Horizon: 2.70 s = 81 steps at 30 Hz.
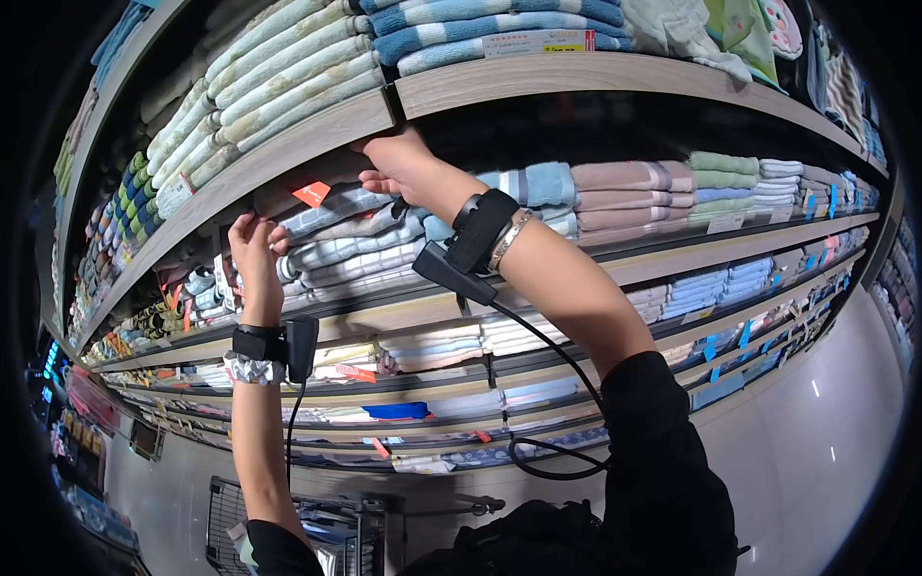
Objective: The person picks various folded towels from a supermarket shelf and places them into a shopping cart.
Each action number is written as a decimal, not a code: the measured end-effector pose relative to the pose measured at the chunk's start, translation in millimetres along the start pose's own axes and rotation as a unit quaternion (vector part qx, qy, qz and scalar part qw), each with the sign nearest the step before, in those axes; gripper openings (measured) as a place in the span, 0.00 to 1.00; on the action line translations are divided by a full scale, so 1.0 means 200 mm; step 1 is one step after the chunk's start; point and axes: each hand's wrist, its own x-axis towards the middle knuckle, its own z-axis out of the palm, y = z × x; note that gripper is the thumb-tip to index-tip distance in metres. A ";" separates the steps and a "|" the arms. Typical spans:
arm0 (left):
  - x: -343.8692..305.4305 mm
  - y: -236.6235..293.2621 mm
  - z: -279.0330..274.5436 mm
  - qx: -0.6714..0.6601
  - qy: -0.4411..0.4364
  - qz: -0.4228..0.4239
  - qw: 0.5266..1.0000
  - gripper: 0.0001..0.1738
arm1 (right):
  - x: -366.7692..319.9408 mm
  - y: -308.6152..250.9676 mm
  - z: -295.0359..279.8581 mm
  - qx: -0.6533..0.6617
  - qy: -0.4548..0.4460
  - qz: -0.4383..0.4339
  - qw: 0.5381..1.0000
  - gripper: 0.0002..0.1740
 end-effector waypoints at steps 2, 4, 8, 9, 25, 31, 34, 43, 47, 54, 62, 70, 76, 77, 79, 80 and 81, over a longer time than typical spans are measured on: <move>0.01 -0.03 -0.02 0.144 -0.022 0.164 0.976 0.24 | 0.00 0.02 0.03 -0.084 0.051 -0.017 0.995 0.10; -0.04 0.06 -0.02 0.338 -0.019 0.301 0.891 0.27 | 0.02 0.05 0.04 -0.064 0.065 -0.027 0.995 0.10; -0.14 0.13 0.06 0.472 -0.065 0.487 0.732 0.33 | 0.01 0.07 0.03 -0.070 0.095 -0.028 0.993 0.10; -0.16 0.14 0.08 0.497 -0.069 0.497 0.708 0.33 | 0.00 0.07 0.03 -0.080 0.086 -0.042 0.992 0.10; -0.16 0.20 -0.07 0.082 -0.045 0.226 0.970 0.13 | -0.09 0.09 0.01 -0.103 0.079 -0.116 0.985 0.13; -0.18 0.18 -0.13 -0.282 -0.029 -0.101 0.954 0.14 | -0.08 0.09 0.02 -0.086 0.070 -0.121 0.986 0.12; -0.17 0.12 -0.16 -0.366 -0.067 -0.175 0.911 0.14 | -0.11 0.08 0.02 -0.077 0.063 -0.126 0.987 0.12; -0.17 0.11 -0.16 -0.057 -0.208 -0.169 0.962 0.12 | -0.15 0.09 0.02 -0.090 0.052 -0.125 0.987 0.15; -0.11 0.12 -0.16 -0.054 -0.225 -0.180 0.956 0.13 | -0.24 0.12 0.04 -0.064 0.016 -0.138 0.988 0.26; -0.04 0.13 -0.17 -0.069 -0.238 -0.288 0.925 0.22 | -0.32 0.18 0.00 -0.065 -0.032 -0.113 0.991 0.27; 0.11 0.15 -0.19 -0.133 -0.301 -0.355 0.875 0.23 | -0.20 0.05 -0.08 -0.233 -0.012 0.018 0.972 0.34; 0.09 0.12 -0.14 -0.187 -0.265 -0.322 0.890 0.18 | -0.19 0.17 0.03 -0.153 0.038 -0.071 0.985 0.23; -0.06 0.09 -0.14 -0.318 -0.250 -0.315 0.859 0.14 | -0.35 0.25 0.00 -0.059 0.019 -0.175 0.983 0.28; -0.11 0.10 -0.13 -0.311 -0.253 -0.306 0.863 0.14 | -0.39 0.27 -0.02 -0.045 0.007 -0.197 0.979 0.27; -0.19 0.12 -0.11 -0.293 -0.255 -0.291 0.874 0.15 | -0.49 0.28 -0.03 0.007 -0.043 -0.185 0.982 0.27; -0.13 0.01 -0.21 -0.405 -0.427 -0.316 0.745 0.17 | -0.52 0.31 -0.06 0.011 -0.046 -0.149 0.988 0.27; -0.17 0.02 -0.20 -0.342 -0.363 -0.319 0.806 0.15 | -0.56 0.33 -0.07 0.022 -0.045 -0.137 0.989 0.27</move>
